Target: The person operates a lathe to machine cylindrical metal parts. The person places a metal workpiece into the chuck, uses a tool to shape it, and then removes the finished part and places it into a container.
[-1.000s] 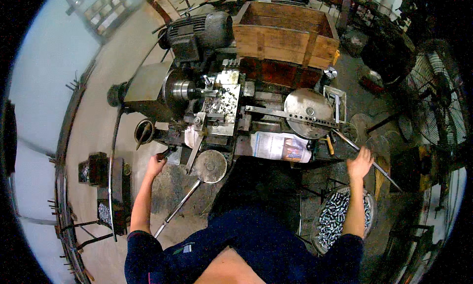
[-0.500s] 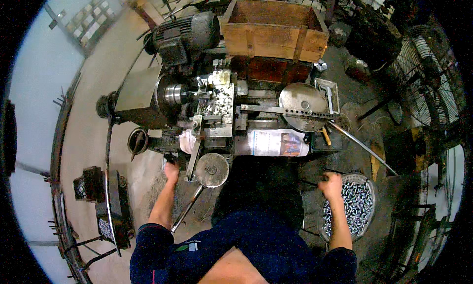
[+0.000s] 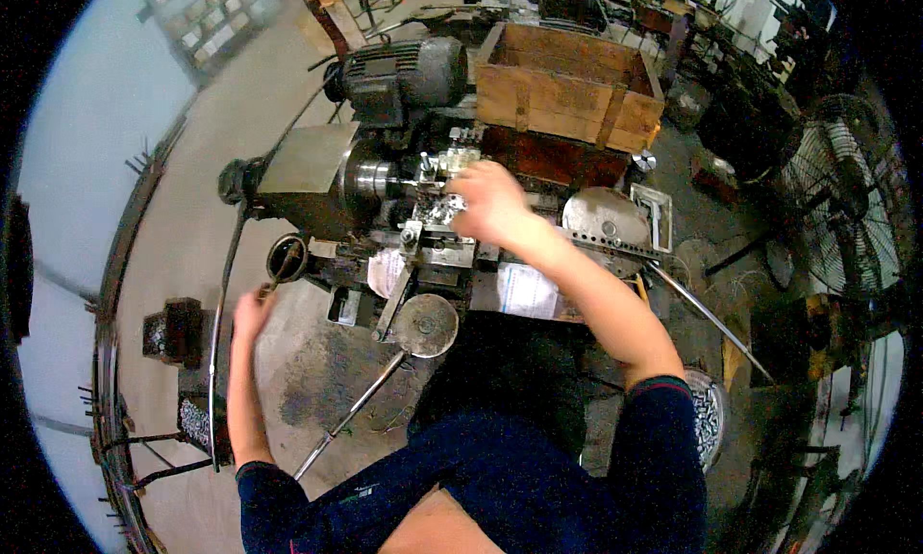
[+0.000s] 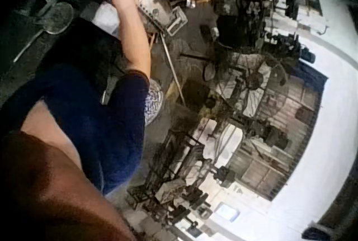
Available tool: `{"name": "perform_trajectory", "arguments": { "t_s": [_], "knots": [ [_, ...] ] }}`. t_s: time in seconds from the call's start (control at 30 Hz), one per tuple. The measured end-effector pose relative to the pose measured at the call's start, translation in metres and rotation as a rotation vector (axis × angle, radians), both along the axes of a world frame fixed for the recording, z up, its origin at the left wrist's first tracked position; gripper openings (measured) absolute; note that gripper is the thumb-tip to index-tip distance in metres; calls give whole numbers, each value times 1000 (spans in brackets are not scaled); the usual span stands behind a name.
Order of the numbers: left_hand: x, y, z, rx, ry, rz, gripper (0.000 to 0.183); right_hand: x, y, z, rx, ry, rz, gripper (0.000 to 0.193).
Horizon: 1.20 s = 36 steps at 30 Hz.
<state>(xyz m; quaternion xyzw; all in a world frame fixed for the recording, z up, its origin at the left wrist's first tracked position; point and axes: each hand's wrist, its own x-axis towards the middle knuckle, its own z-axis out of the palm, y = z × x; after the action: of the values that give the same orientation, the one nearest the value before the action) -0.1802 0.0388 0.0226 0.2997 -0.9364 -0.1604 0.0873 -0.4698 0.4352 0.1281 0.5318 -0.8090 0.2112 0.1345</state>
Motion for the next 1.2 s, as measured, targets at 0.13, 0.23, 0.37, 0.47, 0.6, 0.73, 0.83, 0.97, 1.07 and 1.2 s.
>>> {"name": "perform_trajectory", "arguments": {
  "t_s": [0.13, 0.23, 0.37, 0.47, 0.6, 0.73, 0.83, 0.97, 1.07, 1.2],
  "knots": [
    [80, -66, 50, -318, 143, 290, 34, -8, -99, -10, 330, 215, 27, 28],
    [172, -89, 1, -333, -72, 562, 39, -8, -139, -24, 536, 178, -45, 26],
    [129, 40, -11, -323, 81, 585, 43, -19, -133, -31, 631, 90, -53, 25],
    [131, 54, -3, -264, 8, 659, 44, -13, -139, -25, 657, 142, -43, 24],
    [120, 78, -3, -277, 48, 617, 43, -9, -138, -21, 634, 112, -70, 22],
    [134, 47, -11, 149, 31, 474, 31, -15, -139, -32, 516, 132, -63, 19],
    [89, 50, 39, 440, 8, 270, 18, -20, -120, -18, 560, 164, -141, 20],
    [103, 17, -5, 744, 237, 274, 18, -35, -79, 29, 216, 337, -82, 26],
    [110, 24, 1, 781, 298, 287, 16, -76, -34, 62, 8, 286, -177, 21],
    [95, 21, -1, 874, 342, 237, 16, -128, 22, 74, -56, 389, -548, 42]
  ]
}}
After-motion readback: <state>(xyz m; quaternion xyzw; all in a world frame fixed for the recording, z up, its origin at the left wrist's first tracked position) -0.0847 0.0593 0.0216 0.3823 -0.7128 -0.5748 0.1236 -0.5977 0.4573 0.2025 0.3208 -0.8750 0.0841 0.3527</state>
